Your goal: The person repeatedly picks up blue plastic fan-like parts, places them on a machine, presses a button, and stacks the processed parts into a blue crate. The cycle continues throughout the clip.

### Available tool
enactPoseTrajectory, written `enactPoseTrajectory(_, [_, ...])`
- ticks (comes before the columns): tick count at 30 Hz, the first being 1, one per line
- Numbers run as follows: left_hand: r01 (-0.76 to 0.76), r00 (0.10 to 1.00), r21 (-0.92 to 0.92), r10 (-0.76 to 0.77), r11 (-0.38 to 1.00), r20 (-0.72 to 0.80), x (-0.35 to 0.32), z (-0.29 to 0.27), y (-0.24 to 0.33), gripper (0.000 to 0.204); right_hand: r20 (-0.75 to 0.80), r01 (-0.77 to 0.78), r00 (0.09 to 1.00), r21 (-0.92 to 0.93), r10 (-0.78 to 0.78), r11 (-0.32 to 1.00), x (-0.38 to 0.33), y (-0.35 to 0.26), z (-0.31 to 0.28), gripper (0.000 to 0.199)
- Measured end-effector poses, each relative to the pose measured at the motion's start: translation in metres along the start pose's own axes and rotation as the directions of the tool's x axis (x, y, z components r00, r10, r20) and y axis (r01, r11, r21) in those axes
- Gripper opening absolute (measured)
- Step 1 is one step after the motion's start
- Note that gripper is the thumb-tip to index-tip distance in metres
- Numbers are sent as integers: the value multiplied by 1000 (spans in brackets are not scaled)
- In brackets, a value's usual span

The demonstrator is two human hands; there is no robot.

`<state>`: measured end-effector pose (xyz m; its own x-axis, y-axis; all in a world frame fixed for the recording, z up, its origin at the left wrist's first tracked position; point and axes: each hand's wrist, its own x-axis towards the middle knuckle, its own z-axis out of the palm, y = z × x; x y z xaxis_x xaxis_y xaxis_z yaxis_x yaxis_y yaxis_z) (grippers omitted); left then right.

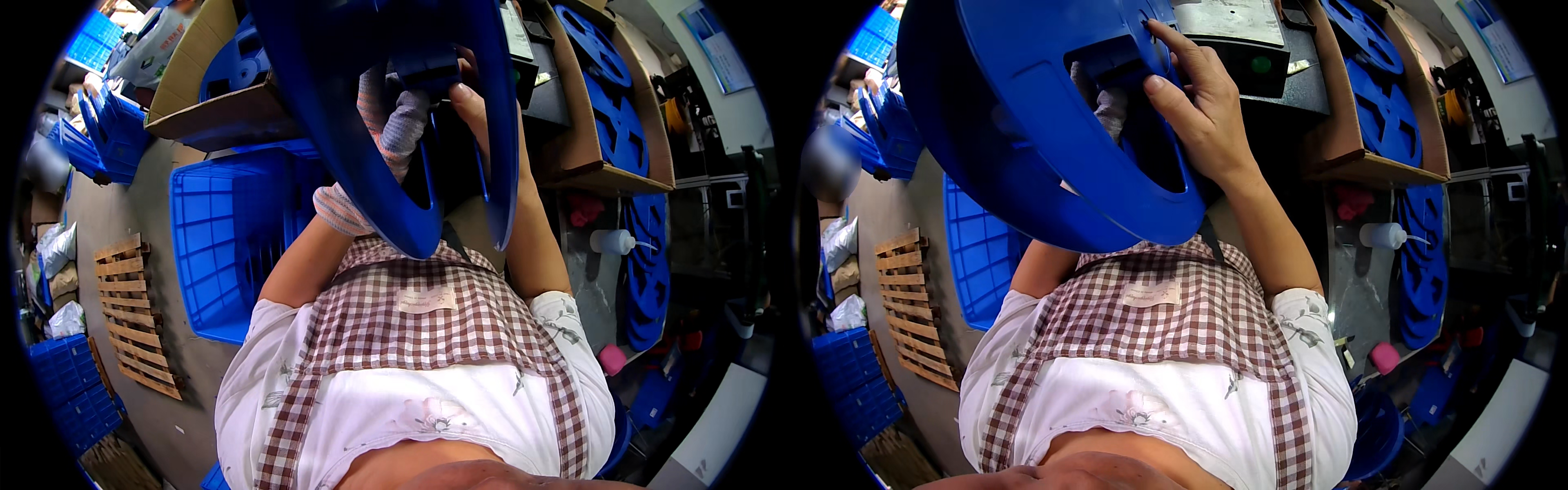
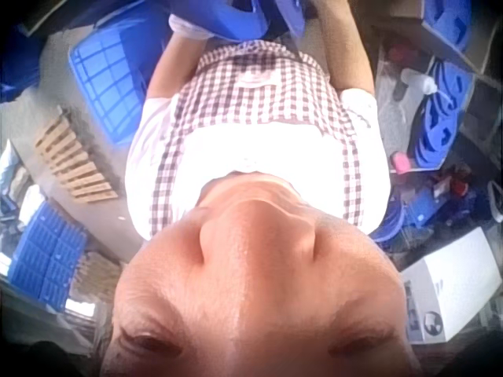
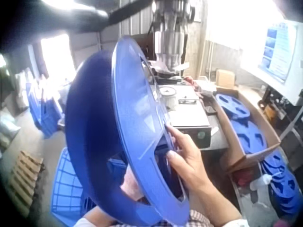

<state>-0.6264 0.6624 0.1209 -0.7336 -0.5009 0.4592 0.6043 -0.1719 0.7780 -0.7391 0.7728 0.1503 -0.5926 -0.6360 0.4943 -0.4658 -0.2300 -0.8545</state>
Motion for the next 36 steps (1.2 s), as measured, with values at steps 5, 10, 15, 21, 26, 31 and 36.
enactPoseTrajectory(5, [11,1000,18,-11,1000,17,0,-3,-1,49,0,56,998,0,-56,998,3,13,3,57])
enactPoseTrajectory(10, [17,999,46,-19,999,38,6,-4,-3,48,34,74,997,-89,-71,993,9,4,-1,58])
enactPoseTrajectory(15, [17,990,255,-52,967,132,13,-19,5,47,210,105,977,-381,-25,918,23,-18,-31,67])
enactPoseTrajectory(21, [453,886,-440,-336,776,320,66,-124,-51,34,362,124,925,-573,114,810,80,0,-71,73])
enactPoseTrajectory(26, [299,895,-343,-137,890,424,180,-171,-46,28,311,115,929,-759,201,641,172,39,-98,71])
enactPoseTrajectory(31, [271,937,-125,-231,954,263,251,-203,-59,30,273,87,918,-845,286,527,256,64,-77,68])
enactPoseTrajectory(36, [386,922,16,-386,922,-27,272,-228,-98,33,334,120,877,-848,345,516,275,70,-63,73])
